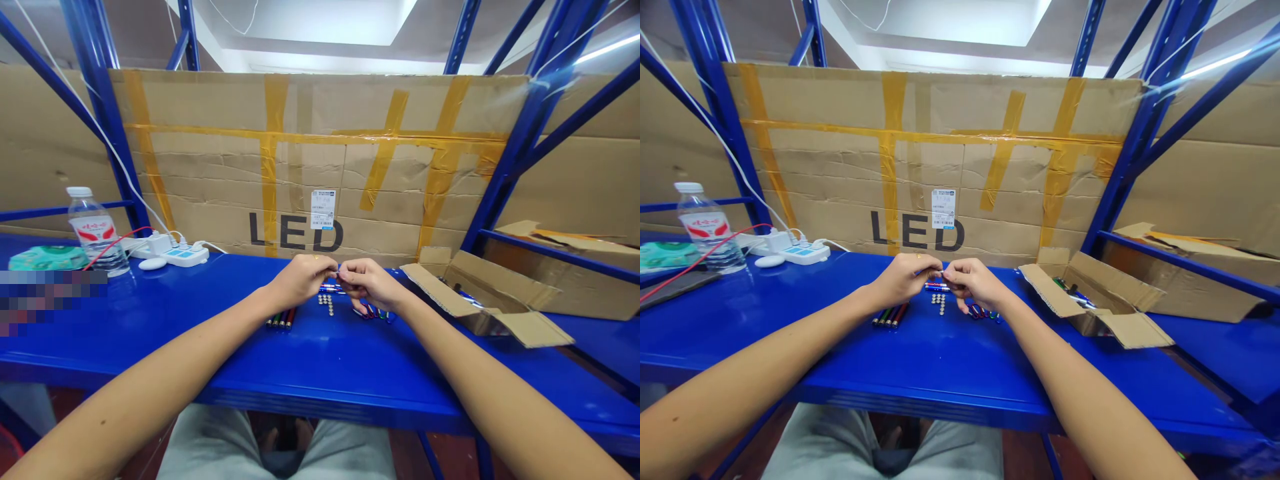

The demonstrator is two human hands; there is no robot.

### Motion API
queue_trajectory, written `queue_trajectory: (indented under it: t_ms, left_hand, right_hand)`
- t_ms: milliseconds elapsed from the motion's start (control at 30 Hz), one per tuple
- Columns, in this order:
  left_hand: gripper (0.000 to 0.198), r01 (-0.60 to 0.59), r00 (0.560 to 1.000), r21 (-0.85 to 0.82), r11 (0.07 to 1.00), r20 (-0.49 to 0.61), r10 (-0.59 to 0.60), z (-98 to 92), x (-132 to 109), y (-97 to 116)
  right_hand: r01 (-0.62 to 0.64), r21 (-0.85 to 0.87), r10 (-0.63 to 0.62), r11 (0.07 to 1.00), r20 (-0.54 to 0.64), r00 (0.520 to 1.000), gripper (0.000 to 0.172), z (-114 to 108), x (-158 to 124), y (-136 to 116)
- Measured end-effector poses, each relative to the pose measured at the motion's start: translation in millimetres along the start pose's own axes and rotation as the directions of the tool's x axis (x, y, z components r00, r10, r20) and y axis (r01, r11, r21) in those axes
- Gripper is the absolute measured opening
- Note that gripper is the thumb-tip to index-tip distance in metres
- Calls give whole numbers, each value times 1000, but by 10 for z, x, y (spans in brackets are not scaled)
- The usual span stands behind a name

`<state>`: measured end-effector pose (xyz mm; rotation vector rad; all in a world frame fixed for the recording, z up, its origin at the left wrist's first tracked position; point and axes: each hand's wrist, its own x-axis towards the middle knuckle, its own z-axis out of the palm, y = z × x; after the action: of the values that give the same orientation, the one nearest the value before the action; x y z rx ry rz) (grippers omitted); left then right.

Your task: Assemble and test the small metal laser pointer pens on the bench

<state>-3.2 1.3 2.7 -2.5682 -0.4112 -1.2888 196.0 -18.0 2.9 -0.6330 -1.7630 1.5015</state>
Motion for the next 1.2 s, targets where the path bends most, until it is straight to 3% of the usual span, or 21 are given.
queue_trajectory:
  t_ms: [467, 767, 1000, 1200]
  left_hand:
    - [10, 26, 997, 4, 1000, 68, -26, 8, -5, 21]
    - [11, 28, 998, -15, 999, 49, -27, 22, -3, 25]
    - [13, 78, 996, -60, 995, 51, -75, 31, -11, 8]
    - [14, 121, 992, -80, 989, 50, -117, 29, -9, 6]
  right_hand:
    - [-172, 147, 167, 974, 44, 985, 21, -68, 3, 13]
    - [-179, 141, 178, 974, 16, 984, 24, -43, 3, -4]
    - [-67, -25, 67, 997, -20, 998, 31, -15, 6, 18]
    - [24, -301, -47, 953, -68, 997, 32, -10, -11, -6]
